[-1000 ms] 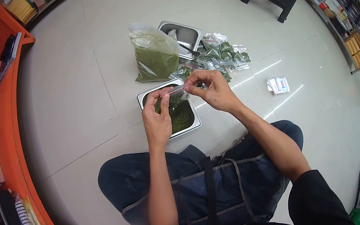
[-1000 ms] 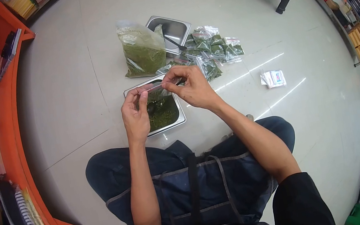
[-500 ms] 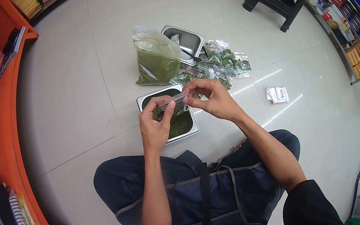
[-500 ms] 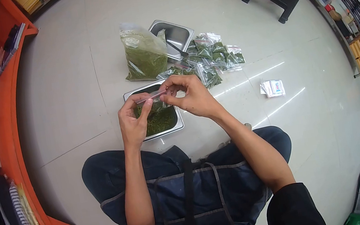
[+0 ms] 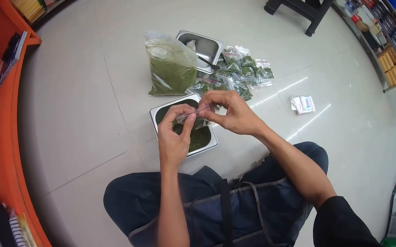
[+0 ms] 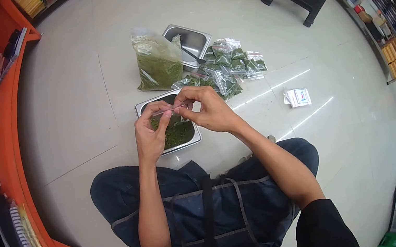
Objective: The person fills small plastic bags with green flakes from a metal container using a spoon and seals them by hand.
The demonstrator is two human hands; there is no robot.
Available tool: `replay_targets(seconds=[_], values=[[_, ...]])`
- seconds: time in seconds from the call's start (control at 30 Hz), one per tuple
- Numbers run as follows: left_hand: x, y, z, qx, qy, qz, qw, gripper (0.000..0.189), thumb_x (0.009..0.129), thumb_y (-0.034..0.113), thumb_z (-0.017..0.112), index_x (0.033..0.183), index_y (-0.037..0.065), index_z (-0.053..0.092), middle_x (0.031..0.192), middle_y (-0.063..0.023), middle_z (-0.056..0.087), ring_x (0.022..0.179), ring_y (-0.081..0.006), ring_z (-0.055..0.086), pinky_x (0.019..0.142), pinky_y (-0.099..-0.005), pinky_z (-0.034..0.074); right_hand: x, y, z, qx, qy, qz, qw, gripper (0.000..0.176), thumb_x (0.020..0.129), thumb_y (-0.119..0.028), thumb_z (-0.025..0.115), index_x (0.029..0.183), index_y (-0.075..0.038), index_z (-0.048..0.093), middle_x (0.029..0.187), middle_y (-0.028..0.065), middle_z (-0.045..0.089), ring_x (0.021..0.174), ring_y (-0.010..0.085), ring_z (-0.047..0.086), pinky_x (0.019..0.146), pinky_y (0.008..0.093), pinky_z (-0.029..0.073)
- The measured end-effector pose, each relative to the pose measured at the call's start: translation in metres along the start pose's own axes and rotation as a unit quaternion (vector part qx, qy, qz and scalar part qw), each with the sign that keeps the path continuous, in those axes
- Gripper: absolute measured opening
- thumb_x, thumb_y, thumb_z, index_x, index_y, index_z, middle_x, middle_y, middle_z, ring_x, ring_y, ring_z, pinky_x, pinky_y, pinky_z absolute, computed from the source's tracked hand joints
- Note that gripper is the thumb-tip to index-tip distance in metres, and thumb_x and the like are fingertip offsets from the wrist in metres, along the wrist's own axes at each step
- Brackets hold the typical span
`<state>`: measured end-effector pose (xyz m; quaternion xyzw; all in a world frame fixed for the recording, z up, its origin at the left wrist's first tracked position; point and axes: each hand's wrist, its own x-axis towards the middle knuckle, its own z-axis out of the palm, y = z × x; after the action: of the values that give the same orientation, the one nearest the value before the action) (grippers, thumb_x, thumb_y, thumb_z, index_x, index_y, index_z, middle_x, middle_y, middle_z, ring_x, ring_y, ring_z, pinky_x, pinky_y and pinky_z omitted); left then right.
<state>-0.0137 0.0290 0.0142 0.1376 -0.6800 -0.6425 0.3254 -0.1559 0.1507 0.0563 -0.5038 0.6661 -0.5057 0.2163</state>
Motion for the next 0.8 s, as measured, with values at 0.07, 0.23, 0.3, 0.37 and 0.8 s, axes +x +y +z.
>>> replay_targets(seconds=[0.07, 0.23, 0.3, 0.37, 0.8], values=[[-0.001, 0.003, 0.000, 0.023, -0.014, -0.015, 1.000, 0.008, 0.091, 0.002, 0.066, 0.097, -0.003, 0.065, 0.104, -0.0090, 0.065, 0.101, -0.0164, 0.060, 0.094, -0.0298, 0.046, 0.000, -0.003, -0.001, 0.003, -0.004, 0.010, 1.000, 0.012, 0.085, -0.006, 0.071, 0.092, 0.004, 0.069, 0.085, 0.0079, 0.066, 0.075, 0.0139, 0.060, 0.070, 0.0286, 0.049], [0.000, 0.006, 0.001, 0.055, 0.008, 0.030, 0.998, 0.010, 0.088, 0.002, 0.068, 0.095, -0.003, 0.064, 0.097, -0.0126, 0.067, 0.094, -0.0245, 0.064, 0.087, -0.0338, 0.049, -0.003, 0.000, -0.001, 0.022, -0.010, 0.074, 0.997, 0.012, 0.088, -0.007, 0.072, 0.093, 0.004, 0.069, 0.089, 0.0051, 0.066, 0.082, 0.0111, 0.060, 0.076, 0.0277, 0.049], [0.001, 0.007, 0.001, 0.055, 0.010, 0.036, 0.998, 0.011, 0.086, 0.003, 0.070, 0.095, -0.003, 0.066, 0.097, -0.0134, 0.068, 0.094, -0.0263, 0.066, 0.087, -0.0354, 0.050, -0.004, 0.002, -0.001, 0.041, -0.010, 0.067, 0.997, 0.012, 0.088, -0.006, 0.072, 0.094, 0.004, 0.069, 0.092, 0.0056, 0.066, 0.084, 0.0114, 0.060, 0.077, 0.0276, 0.049], [0.002, 0.007, -0.001, 0.055, 0.011, 0.047, 0.997, 0.012, 0.085, 0.003, 0.071, 0.094, -0.003, 0.067, 0.096, -0.0136, 0.069, 0.093, -0.0267, 0.066, 0.086, -0.0355, 0.050, -0.004, 0.003, -0.003, 0.066, -0.010, 0.057, 0.996, 0.011, 0.089, -0.005, 0.071, 0.095, 0.004, 0.068, 0.097, 0.0066, 0.065, 0.088, 0.0126, 0.061, 0.080, 0.0276, 0.049], [0.001, 0.014, 0.000, 0.050, -0.017, 0.043, 0.998, 0.008, 0.084, 0.001, 0.068, 0.089, -0.003, 0.064, 0.093, -0.0114, 0.068, 0.090, -0.0224, 0.067, 0.084, -0.0323, 0.050, -0.003, -0.005, -0.005, 0.012, -0.023, 0.034, 0.999, 0.011, 0.085, -0.004, 0.070, 0.091, 0.004, 0.067, 0.088, 0.0077, 0.066, 0.080, 0.0157, 0.060, 0.075, 0.0303, 0.048]])
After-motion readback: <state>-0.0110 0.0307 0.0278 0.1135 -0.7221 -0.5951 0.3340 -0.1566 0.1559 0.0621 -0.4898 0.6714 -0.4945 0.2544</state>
